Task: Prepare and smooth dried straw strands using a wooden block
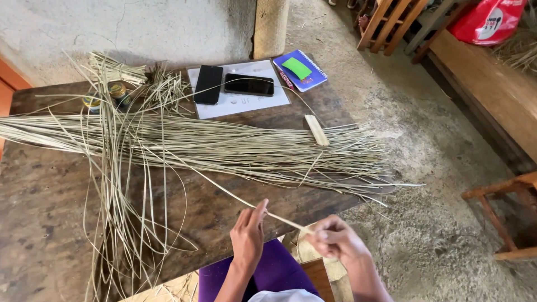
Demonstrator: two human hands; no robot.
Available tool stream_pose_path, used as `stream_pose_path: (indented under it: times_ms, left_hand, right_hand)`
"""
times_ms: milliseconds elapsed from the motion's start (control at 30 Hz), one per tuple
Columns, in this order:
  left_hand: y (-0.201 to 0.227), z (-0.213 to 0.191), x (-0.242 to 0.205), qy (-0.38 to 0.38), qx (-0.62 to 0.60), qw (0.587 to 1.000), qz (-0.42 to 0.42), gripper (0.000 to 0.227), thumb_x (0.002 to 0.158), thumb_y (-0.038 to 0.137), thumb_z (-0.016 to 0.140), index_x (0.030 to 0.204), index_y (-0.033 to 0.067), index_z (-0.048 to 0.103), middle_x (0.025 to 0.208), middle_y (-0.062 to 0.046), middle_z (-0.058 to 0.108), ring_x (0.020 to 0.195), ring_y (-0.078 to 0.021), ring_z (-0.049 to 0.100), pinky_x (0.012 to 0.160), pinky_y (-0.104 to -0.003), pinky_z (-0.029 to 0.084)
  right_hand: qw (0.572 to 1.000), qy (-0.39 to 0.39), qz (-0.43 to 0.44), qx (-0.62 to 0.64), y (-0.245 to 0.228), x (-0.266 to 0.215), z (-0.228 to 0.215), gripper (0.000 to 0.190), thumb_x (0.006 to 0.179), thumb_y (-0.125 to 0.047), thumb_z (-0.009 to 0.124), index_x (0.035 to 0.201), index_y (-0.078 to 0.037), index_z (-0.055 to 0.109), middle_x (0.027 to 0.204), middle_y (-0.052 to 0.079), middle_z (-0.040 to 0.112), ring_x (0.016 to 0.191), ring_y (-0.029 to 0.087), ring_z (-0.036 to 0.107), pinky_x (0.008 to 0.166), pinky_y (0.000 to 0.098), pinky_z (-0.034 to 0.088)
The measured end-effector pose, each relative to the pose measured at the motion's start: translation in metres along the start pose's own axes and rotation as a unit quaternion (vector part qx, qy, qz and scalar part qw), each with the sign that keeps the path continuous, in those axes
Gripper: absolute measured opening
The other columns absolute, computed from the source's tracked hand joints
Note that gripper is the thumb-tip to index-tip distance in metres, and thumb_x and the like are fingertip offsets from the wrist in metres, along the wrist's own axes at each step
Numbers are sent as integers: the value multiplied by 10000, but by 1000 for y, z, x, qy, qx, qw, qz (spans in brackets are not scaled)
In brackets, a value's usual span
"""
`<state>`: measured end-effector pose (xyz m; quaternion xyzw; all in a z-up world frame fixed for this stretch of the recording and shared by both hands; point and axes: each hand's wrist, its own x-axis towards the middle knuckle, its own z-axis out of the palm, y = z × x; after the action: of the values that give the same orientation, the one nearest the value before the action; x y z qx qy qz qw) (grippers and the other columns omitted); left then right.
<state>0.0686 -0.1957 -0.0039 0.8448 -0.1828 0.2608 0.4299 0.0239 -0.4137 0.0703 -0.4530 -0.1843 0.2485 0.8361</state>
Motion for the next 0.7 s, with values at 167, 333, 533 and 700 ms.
stream_pose_path:
  times_ms: [167,333,533,700]
  left_hand:
    - [-2,-9,14,13,-7,999,-47,316,826,-30,582,1108,111,603,845,-31,670,737,-117,666,611,-244,578]
    - [31,-16,22,-42,-153,985,-67,377,752,-143,494,1027,70,641,734,-20,613,610,-136,583,529,-266,457]
    - [38,-12,4,-163,-75,980,-83,439,675,-92,500,1020,146,634,822,-27,636,693,-269,634,471,-366,444]
    - [53,-20,-2,-210,-134,962,-112,342,736,-94,506,977,114,631,755,-24,638,595,-208,618,459,-327,431]
  right_hand:
    - [876,-267,-123,382,-16,-24,-37,261,973,-92,492,1227,-38,519,755,-1,566,516,26,525,366,118,460]
    - [914,64,-297,-269,-23,28,13,109,864,-131,553,913,-44,596,723,33,587,585,98,497,489,194,397]
    - [785,233,-271,-507,23,43,35,174,764,-62,695,938,-60,693,815,55,593,689,128,580,579,215,476]
    - [883,345,-118,-296,33,40,4,83,820,53,586,830,37,668,711,100,602,470,119,529,361,177,445]
